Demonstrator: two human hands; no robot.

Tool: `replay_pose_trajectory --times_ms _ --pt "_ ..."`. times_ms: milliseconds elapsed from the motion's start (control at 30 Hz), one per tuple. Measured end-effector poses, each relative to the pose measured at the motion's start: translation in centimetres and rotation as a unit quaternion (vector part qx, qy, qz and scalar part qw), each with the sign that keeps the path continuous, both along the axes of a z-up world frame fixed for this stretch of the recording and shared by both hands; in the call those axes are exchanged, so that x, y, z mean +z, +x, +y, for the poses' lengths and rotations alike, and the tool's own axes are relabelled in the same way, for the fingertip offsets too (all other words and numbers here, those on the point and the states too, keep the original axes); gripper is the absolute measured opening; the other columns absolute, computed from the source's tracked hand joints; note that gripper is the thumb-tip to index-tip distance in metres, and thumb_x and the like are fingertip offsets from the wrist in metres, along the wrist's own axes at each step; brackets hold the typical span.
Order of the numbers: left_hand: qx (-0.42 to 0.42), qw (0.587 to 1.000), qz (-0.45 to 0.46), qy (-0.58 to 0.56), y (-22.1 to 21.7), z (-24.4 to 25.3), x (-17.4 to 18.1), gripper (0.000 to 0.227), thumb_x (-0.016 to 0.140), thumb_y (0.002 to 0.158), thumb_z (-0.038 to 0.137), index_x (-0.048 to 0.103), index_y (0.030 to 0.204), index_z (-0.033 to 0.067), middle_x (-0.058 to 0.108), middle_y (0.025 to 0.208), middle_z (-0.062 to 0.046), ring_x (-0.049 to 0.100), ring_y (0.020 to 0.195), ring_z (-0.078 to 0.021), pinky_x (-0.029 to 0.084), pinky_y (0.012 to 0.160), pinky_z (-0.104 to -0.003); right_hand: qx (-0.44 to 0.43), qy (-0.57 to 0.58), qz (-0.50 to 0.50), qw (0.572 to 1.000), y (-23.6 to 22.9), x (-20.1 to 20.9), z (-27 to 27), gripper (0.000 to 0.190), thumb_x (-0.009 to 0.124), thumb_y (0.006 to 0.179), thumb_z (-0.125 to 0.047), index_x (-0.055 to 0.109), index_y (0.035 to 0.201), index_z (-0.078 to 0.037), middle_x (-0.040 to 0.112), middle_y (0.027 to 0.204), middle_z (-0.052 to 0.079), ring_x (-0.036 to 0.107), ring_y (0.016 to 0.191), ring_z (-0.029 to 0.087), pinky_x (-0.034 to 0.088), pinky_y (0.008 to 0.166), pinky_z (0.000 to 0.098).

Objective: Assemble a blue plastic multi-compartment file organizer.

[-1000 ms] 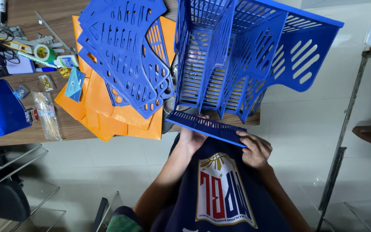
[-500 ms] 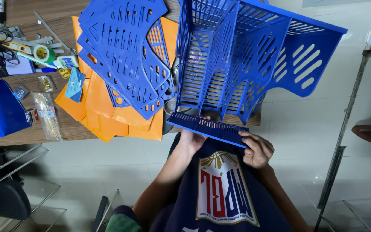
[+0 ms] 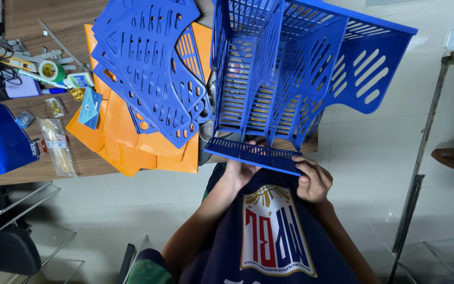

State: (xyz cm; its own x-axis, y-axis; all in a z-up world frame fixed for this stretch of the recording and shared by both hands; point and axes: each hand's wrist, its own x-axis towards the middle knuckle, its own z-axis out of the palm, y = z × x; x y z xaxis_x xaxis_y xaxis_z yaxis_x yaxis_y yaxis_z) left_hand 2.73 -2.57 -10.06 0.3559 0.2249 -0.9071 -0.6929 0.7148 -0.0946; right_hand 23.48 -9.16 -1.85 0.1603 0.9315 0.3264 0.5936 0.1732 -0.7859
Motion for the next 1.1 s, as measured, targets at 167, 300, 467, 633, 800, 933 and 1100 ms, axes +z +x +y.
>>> replay_pose_trajectory --times_ms 167,300,467,633,800,933,1100 --pt "-0.090 0.994 -0.052 0.038 1.8 0.9 1.9 0.022 0.063 0.097 0.022 0.067 0.116 0.0109 0.074 0.103 -0.008 0.072 0.092 -0.0212 0.060 0.084 -0.037 -0.004 -0.001 -0.008 1.000 -0.3 0.9 0.3 0.040 0.048 0.112 -0.031 0.064 0.103 0.005 0.074 0.103 0.020 0.075 0.087 0.030 0.059 0.071 0.0356" --pt "-0.080 0.993 -0.076 0.043 2.1 0.2 0.5 0.015 0.067 0.098 0.017 0.066 0.109 0.0078 0.075 0.099 -0.008 0.073 0.089 -0.0198 0.060 0.082 -0.034 -0.008 -0.006 -0.007 1.000 -0.2 0.8 0.1 0.041 0.048 0.112 -0.032 0.064 0.103 0.005 0.073 0.104 0.019 0.075 0.086 0.031 0.059 0.071 0.0354" --pt "-0.054 0.992 -0.095 0.070 2.4 -0.3 -0.2 0.005 0.067 0.101 0.014 0.066 0.103 0.0095 0.072 0.090 -0.005 0.072 0.082 -0.0184 0.059 0.075 -0.032 -0.005 -0.013 -0.013 1.000 -0.2 0.7 0.0 0.042 0.047 0.113 -0.033 0.064 0.104 0.005 0.074 0.106 0.019 0.075 0.086 0.029 0.059 0.070 0.0345" --pt "-0.048 0.992 -0.088 0.071 2.4 -0.3 -0.2 0.008 0.066 0.099 0.016 0.065 0.105 0.0103 0.072 0.087 -0.005 0.072 0.080 -0.0185 0.059 0.073 -0.033 -0.007 -0.020 -0.013 1.000 -0.2 0.3 -0.1 0.044 0.047 0.112 -0.034 0.064 0.103 0.005 0.074 0.105 0.019 0.075 0.083 0.027 0.058 0.067 0.0330" --pt "-0.063 0.993 -0.072 0.062 2.5 -0.3 0.0 0.015 0.064 0.100 0.016 0.066 0.114 0.0093 0.071 0.093 -0.002 0.070 0.085 -0.0166 0.060 0.080 -0.034 -0.008 -0.026 -0.011 1.000 -0.2 0.4 -0.1 0.043 0.046 0.113 -0.032 0.064 0.104 0.005 0.074 0.105 0.019 0.075 0.086 0.029 0.060 0.071 0.0346" --pt "-0.076 0.994 -0.059 0.048 2.6 -0.3 -0.2 0.015 0.065 0.099 0.016 0.066 0.114 0.0099 0.070 0.095 -0.002 0.069 0.089 -0.0173 0.060 0.084 -0.035 -0.012 -0.024 0.000 1.000 -0.4 0.3 0.0 0.041 0.046 0.114 -0.030 0.064 0.104 0.006 0.073 0.105 0.020 0.075 0.088 0.030 0.060 0.073 0.0357" --pt "-0.099 0.991 -0.068 0.053 2.6 0.1 0.4 0.017 0.064 0.100 0.019 0.065 0.115 0.0108 0.070 0.098 -0.003 0.069 0.091 -0.0175 0.058 0.083 -0.034 -0.010 -0.031 -0.005 0.999 -0.3 0.0 -0.2 0.041 0.046 0.111 -0.029 0.064 0.102 0.006 0.074 0.103 0.020 0.075 0.083 0.029 0.059 0.069 0.0343"
